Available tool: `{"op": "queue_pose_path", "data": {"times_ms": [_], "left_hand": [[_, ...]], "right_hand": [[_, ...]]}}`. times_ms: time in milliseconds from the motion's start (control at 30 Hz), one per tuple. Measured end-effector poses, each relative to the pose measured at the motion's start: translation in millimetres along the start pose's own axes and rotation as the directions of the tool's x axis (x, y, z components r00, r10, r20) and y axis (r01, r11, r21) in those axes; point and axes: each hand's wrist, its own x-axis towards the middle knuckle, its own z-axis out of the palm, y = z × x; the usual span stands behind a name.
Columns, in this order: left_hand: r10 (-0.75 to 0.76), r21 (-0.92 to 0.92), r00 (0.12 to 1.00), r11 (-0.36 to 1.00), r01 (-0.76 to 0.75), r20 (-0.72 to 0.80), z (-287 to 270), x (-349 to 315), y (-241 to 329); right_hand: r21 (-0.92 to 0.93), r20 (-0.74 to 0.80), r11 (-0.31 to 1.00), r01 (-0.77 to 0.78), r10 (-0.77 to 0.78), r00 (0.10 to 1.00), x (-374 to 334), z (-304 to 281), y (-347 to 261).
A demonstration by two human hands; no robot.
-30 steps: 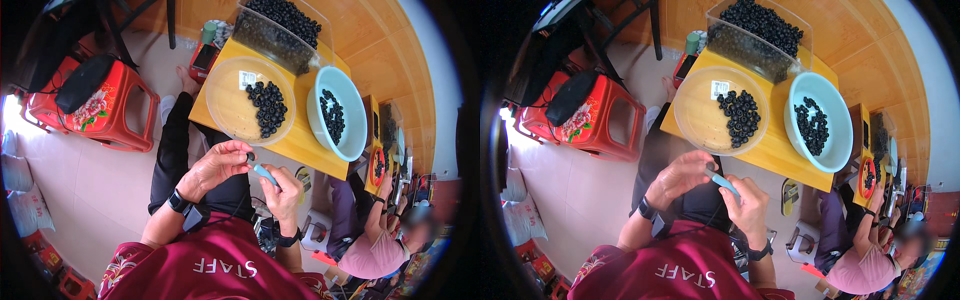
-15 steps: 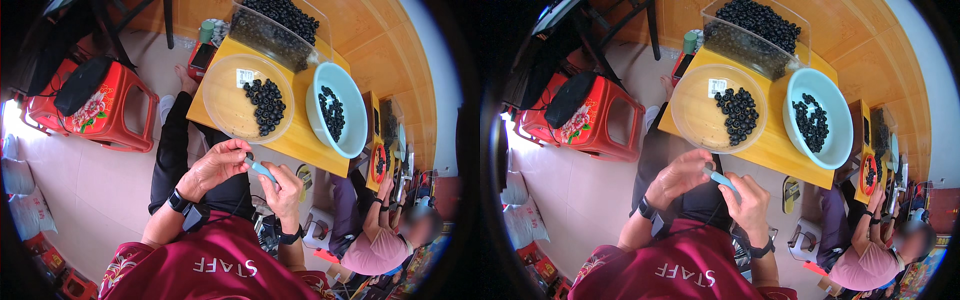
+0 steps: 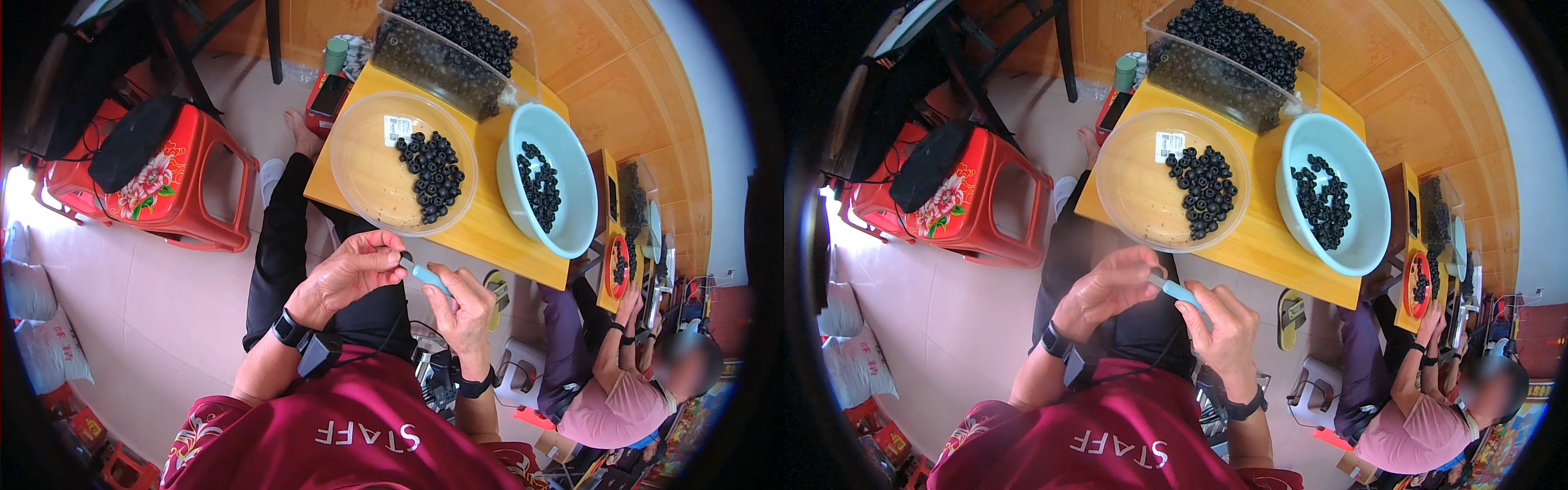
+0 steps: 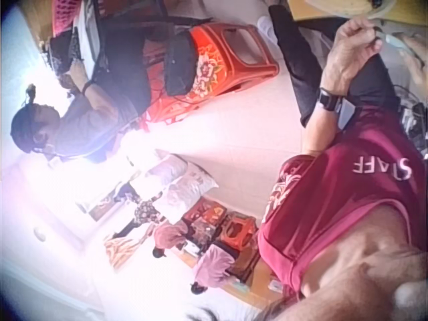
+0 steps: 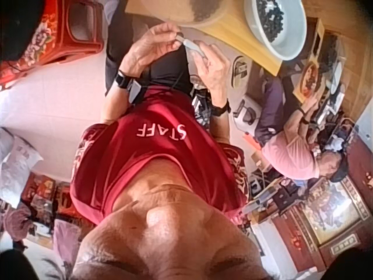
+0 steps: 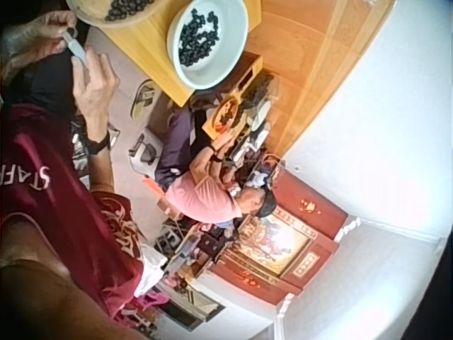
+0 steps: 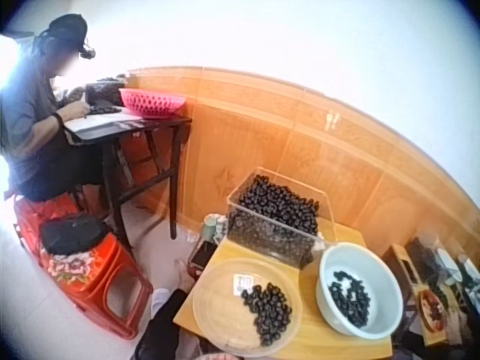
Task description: Using a small blade to trim excess material from black rubber or plastic industrial components.
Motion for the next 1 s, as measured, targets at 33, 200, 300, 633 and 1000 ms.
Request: {"op": "queue_pose_path", "data": {"times_ms": [33, 200, 300, 633, 1000], "left_hand": [[-0.004, 0.01, 1.0, 1.0, 0.005, -0.011, 0.5, -0.3, 0.5], [-0.028, 0.022, 1.0, 0.999, 0.028, -0.005, 1.8, -0.5, 2.0], [-0.038, 0.033, 0.999, 0.999, 0.037, 0.035, 5.8, -3.5, 3.0], [-0.013, 0.067, 0.997, 0.998, 0.008, 0.072, 10.5, -4.7, 3.4], [0.007, 0.251, 1.0, 0.968, -0.009, 0.01, 15.2, -5.1, 0.5]], "right_hand": [[-0.009, 0.002, 1.0, 0.003, -0.003, 1.0, 0.1, -0.5, 0.2], [-0.017, 0.02, 1.0, 0.008, -0.008, 1.0, 0.2, -1.9, 2.5], [-0.088, -0.016, 0.996, -0.018, 0.016, 1.0, 1.3, 0.9, 17.1], [0.293, -0.006, 0.912, -0.286, 0.301, 0.954, -4.0, -9.0, 13.3], [0.736, 0.188, 0.581, -0.349, 0.32, 0.929, 4.3, 17.4, -13.3]]}}
